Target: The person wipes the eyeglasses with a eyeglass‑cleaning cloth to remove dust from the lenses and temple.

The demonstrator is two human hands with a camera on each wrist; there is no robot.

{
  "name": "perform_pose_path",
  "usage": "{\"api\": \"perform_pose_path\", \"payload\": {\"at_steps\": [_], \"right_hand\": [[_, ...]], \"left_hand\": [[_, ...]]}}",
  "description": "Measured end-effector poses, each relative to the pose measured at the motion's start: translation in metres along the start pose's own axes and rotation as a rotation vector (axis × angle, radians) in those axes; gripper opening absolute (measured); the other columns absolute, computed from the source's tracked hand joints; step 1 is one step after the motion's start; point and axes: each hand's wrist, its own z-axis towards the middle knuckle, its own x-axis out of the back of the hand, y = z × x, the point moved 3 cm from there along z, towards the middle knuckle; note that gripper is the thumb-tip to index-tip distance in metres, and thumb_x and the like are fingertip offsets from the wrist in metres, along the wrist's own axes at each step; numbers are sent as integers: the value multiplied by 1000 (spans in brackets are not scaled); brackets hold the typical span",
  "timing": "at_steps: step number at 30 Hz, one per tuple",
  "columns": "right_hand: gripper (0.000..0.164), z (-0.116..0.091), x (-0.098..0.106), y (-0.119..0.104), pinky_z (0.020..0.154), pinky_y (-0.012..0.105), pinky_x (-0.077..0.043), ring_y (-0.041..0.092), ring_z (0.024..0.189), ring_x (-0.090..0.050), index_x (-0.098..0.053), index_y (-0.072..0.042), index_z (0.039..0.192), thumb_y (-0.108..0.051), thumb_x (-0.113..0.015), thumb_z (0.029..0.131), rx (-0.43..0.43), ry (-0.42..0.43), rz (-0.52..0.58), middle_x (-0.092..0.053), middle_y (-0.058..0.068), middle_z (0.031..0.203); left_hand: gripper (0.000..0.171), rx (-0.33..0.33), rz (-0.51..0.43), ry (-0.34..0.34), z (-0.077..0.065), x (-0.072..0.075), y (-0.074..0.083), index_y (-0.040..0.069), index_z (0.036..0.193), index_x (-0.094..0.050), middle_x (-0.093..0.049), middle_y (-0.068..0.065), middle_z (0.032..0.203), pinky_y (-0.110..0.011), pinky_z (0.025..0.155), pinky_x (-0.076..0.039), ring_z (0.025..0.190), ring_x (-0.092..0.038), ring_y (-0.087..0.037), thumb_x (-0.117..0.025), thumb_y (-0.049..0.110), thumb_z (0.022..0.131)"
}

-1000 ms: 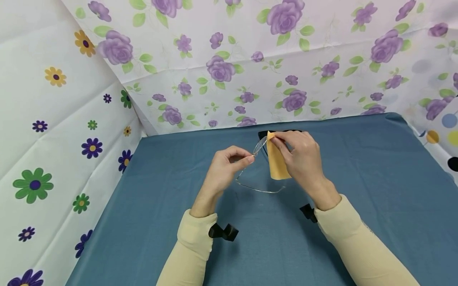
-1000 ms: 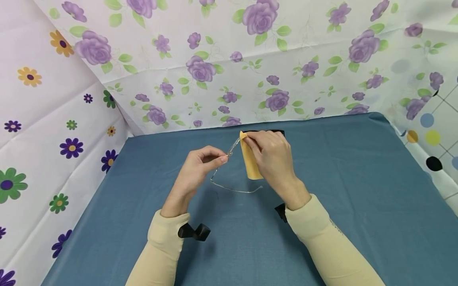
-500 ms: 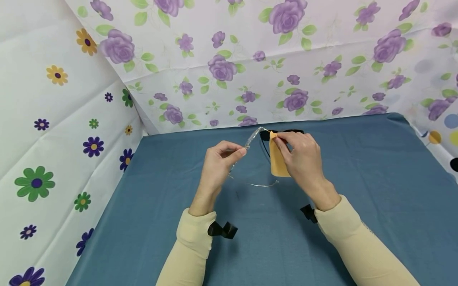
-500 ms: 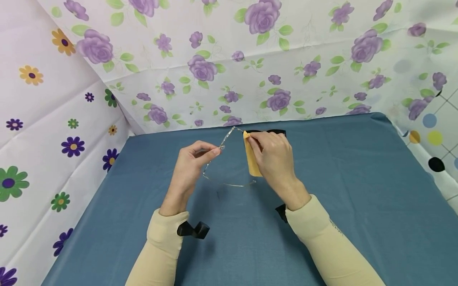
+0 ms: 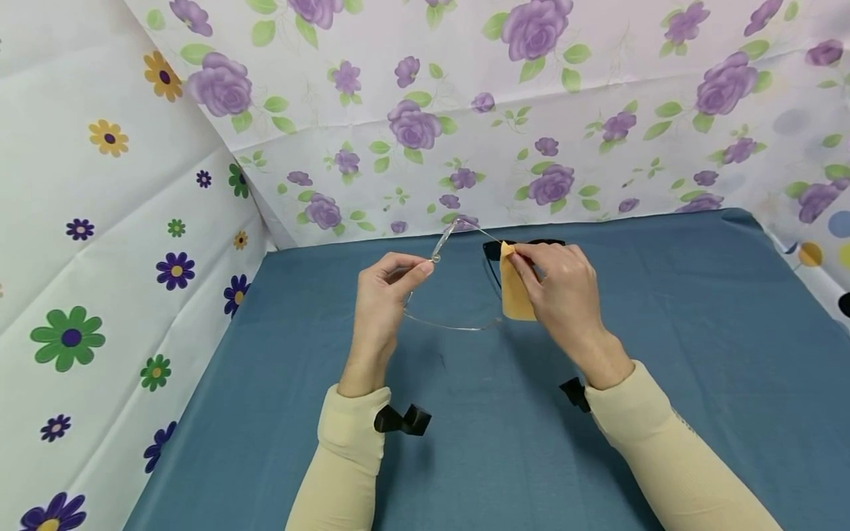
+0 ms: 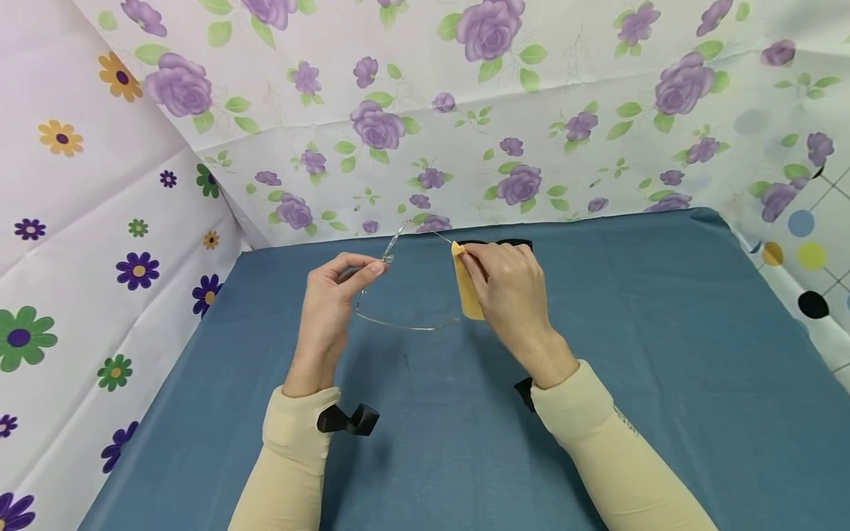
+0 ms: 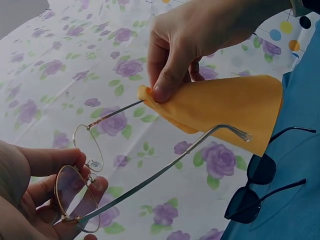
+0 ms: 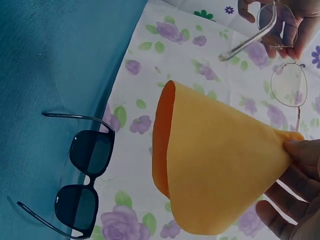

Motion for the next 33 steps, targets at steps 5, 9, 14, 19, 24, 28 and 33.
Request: {"api": "perform_pose_path", "payload": {"at_steps": [5, 9, 14, 19, 24, 28, 33], "right_hand": [[20, 1, -1, 0, 80, 49, -50, 36, 85, -69, -78, 2, 110, -12, -77, 96, 36, -2, -4, -77, 17, 97], [19, 1, -1, 1, 82, 50, -50, 37, 87, -70, -78, 2, 110, -10, -77, 95, 73, 13, 3, -77, 17, 97], [18, 1, 0, 3, 83, 50, -50, 37, 84, -69, -77, 2, 109, -8, -77, 94, 141, 60, 11, -76, 18, 93], [18, 1, 1, 4, 83, 51, -51, 37, 83, -69, -77, 3, 110, -7, -77, 94, 182, 84, 6, -76, 18, 92], [18, 0, 1, 7, 84, 50, -52, 37, 84, -70, -76, 4, 112, -7, -75, 96, 224, 101, -8, -76, 19, 93], [18, -1, 0, 10, 86, 51, -53, 37, 85, -69, -75, 4, 111, -5, -75, 96, 242, 117, 9, -76, 20, 94], [19, -2, -4, 17, 88, 51, -54, 37, 87, -69, -75, 5, 111, -3, -76, 94, 247, 99, 50, -75, 20, 96]], "left_hand": [[12, -2, -20, 31, 1, 5, 1, -1, 99, -78, -70, 1, 93, -41, 88, -49, 93, -65, -20, -78, 10, 95], [10, 8, -53, 28, 1, 8, 4, 1, 99, -78, -72, 0, 94, -41, 91, -49, 97, -67, -21, -77, 10, 96], [12, 6, -89, 28, 1, 11, 6, -2, 100, -77, -75, 2, 91, -39, 94, -48, 100, -67, -22, -77, 9, 96], [11, 6, -119, 10, 2, 13, 7, -2, 99, -77, -76, 3, 90, -41, 101, -46, 106, -66, -25, -75, 9, 96], [7, 4, -137, 5, 3, 13, 8, 12, 92, -79, -76, 1, 92, -46, 111, -39, 118, -60, -26, -75, 11, 97], [12, 13, -149, 3, 3, 13, 7, 18, 89, -79, -76, 1, 92, -48, 115, -33, 123, -57, -25, -75, 12, 98], [12, 21, -157, 9, 3, 14, 6, 17, 89, -79, -76, 1, 93, -50, 116, -29, 127, -55, -27, -74, 12, 98]]}}
